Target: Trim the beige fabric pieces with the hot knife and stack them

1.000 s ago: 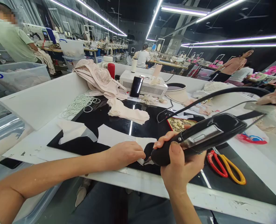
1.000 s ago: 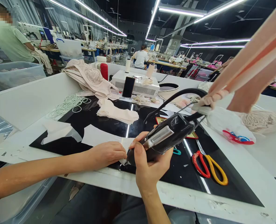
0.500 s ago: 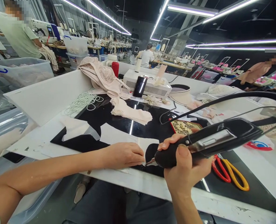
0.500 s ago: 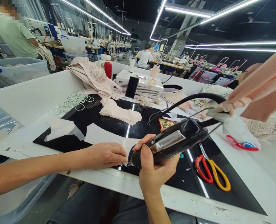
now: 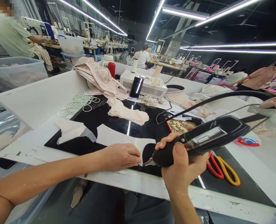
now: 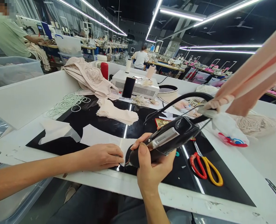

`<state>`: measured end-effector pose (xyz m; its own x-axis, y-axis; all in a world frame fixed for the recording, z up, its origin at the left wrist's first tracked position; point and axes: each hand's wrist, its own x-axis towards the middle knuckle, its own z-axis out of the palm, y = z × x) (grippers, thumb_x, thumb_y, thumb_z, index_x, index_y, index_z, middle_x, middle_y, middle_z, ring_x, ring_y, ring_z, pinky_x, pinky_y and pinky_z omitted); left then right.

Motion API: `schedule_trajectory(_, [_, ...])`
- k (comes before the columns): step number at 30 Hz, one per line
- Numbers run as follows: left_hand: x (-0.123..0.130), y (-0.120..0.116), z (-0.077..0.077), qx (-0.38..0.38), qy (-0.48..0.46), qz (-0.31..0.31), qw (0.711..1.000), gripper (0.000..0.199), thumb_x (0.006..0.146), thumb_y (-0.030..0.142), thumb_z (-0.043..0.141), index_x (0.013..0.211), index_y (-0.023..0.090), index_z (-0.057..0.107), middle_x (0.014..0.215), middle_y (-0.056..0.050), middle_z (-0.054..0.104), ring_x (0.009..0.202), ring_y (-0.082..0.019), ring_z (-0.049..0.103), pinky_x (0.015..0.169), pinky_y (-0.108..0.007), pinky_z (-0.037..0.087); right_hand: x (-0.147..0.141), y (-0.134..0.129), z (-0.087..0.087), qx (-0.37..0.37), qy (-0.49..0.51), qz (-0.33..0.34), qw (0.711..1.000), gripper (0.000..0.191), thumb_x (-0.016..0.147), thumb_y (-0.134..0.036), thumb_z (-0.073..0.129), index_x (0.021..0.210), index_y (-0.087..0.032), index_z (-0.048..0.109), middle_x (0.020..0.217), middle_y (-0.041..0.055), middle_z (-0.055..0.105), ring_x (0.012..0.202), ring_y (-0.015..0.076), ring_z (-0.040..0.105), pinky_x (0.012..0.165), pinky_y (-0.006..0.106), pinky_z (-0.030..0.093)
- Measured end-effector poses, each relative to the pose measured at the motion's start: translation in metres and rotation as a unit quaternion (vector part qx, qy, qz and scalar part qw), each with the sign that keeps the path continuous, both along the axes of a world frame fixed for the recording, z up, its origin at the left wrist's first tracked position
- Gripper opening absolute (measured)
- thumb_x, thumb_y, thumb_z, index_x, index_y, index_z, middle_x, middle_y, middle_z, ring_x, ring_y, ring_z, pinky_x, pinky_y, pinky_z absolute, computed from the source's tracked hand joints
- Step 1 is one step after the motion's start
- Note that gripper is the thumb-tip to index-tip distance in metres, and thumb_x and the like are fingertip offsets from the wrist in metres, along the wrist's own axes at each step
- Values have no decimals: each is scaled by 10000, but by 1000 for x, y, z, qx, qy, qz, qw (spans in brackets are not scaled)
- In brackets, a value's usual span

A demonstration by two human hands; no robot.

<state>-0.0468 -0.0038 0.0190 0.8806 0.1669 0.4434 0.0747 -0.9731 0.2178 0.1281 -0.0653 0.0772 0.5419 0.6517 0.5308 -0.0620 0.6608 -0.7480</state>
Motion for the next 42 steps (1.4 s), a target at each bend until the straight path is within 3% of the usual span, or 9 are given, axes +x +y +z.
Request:
schedule_trajectory(3, [-1,0,0,-2,-1,1,1000,212,1097,220,527,1146,151,722,1106,-102,738,1063,-211,690,979,-303,552,1,2,2,11,3,-14,1000,327,831,-318,837,990,-248,560,785,-53,679,574,128,614,523,292,558])
schedule_trajectory(12, [-2,3,-3,3,-9,-12,1000,252,1111,232,495,1211,151,712,1129,-108,739,1084,-218,685,996,-342,569,0,3,-2,5,-10,-2,1000,392,869,-326,820,1167,-274,569,828,-53,692,581,124,644,559,290,571])
schedule_trajectory(32, [-1,4,-7,-14,-29,-24,999,218,1086,206,551,1223,146,710,1122,-105,745,1092,-229,684,996,-345,562,-5,4,-5,12,-27,6,1000,262,916,-263,768,1098,-254,579,834,-43,694,580,115,649,556,277,581])
schedule_trajectory(38, [-1,3,-6,-19,-32,-19,999,211,1081,207,564,1221,155,714,1115,-108,748,1092,-223,689,989,-337,570,-4,3,-5,20,-6,20,1000,389,903,-288,788,1226,-281,572,825,-60,693,573,113,635,568,282,575])
schedule_trajectory(42, [0,2,-5,-24,-29,-16,999,213,1086,216,556,1211,156,718,1104,-106,750,1087,-218,692,989,-335,576,-4,4,-6,18,-15,22,999,324,898,-285,797,1134,-261,576,843,-48,699,582,118,646,556,284,576])
